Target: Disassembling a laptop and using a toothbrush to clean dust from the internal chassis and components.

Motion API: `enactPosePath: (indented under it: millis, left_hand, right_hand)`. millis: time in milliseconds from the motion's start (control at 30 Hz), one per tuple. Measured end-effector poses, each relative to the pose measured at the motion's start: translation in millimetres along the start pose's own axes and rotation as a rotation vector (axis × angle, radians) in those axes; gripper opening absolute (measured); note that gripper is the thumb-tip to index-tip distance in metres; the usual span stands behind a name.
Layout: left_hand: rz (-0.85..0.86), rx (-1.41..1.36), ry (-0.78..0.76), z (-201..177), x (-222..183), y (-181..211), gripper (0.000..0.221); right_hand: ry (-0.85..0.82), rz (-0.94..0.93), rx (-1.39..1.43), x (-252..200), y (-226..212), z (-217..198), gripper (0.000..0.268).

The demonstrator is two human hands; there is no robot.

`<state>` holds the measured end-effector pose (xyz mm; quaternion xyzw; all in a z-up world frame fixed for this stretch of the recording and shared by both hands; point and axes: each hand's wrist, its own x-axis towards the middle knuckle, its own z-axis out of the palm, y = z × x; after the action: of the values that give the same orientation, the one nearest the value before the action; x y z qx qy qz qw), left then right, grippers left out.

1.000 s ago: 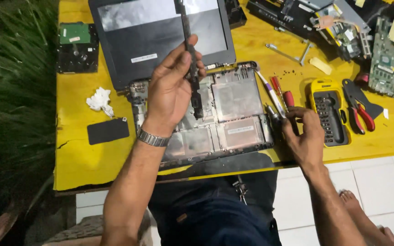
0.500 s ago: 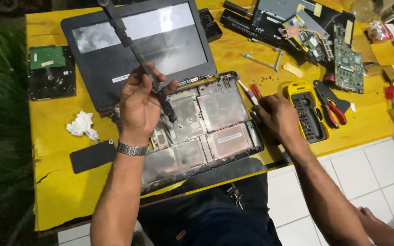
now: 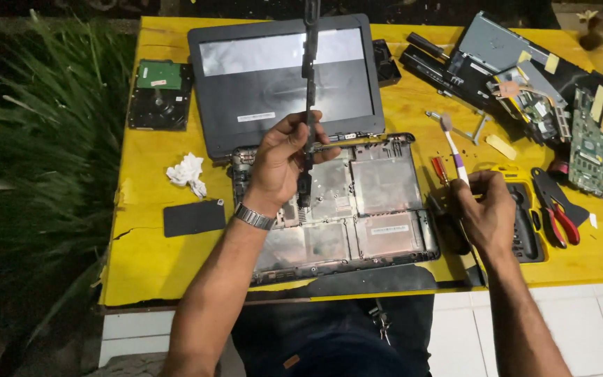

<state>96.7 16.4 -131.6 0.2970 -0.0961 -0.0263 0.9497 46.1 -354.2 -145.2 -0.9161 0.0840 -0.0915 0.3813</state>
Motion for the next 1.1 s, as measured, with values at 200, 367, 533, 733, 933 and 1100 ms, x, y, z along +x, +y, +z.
enactPosePath:
  millis: [200,367,533,733,933,1100]
  left_hand:
    - [0.064,0.056,0.044,-4.6,-7.9,16.6,0.038]
    - [0.144,0.065,0.115,-8.3,-33.8,45.5,0.038]
    - [0.213,0.109,0.180,-10.4,-56.9,78.1,0.037]
    - [0.268,0.115,0.191,-16.5,-73.5,102.3,0.035]
    - [0.273,0.153,0.202,-21.6,-81.7,114.8,0.037]
    - [0.262,0.024,0.137,-12.8,-92.0,126.6,0.027]
  right_hand:
    - [-0.039,-0.262,0.382,-34.3,-59.6,14.5,0.027]
    - [-0.187,-0.432,0.475,-58.3,-74.5,51.4,0.026]
    - [-0.383,-0.593,0.460,-82.5,-130.7,85.3,0.021]
    - [-0.418,-0.843,0.452,-85.6,-183.1,113.0,0.025]
    - [-0.309,-1.082,0.407,-78.3,-193.5,129.9,0.021]
    - [-0.438,-1.055,0.336,-79.5,-192.5,117.3,0.018]
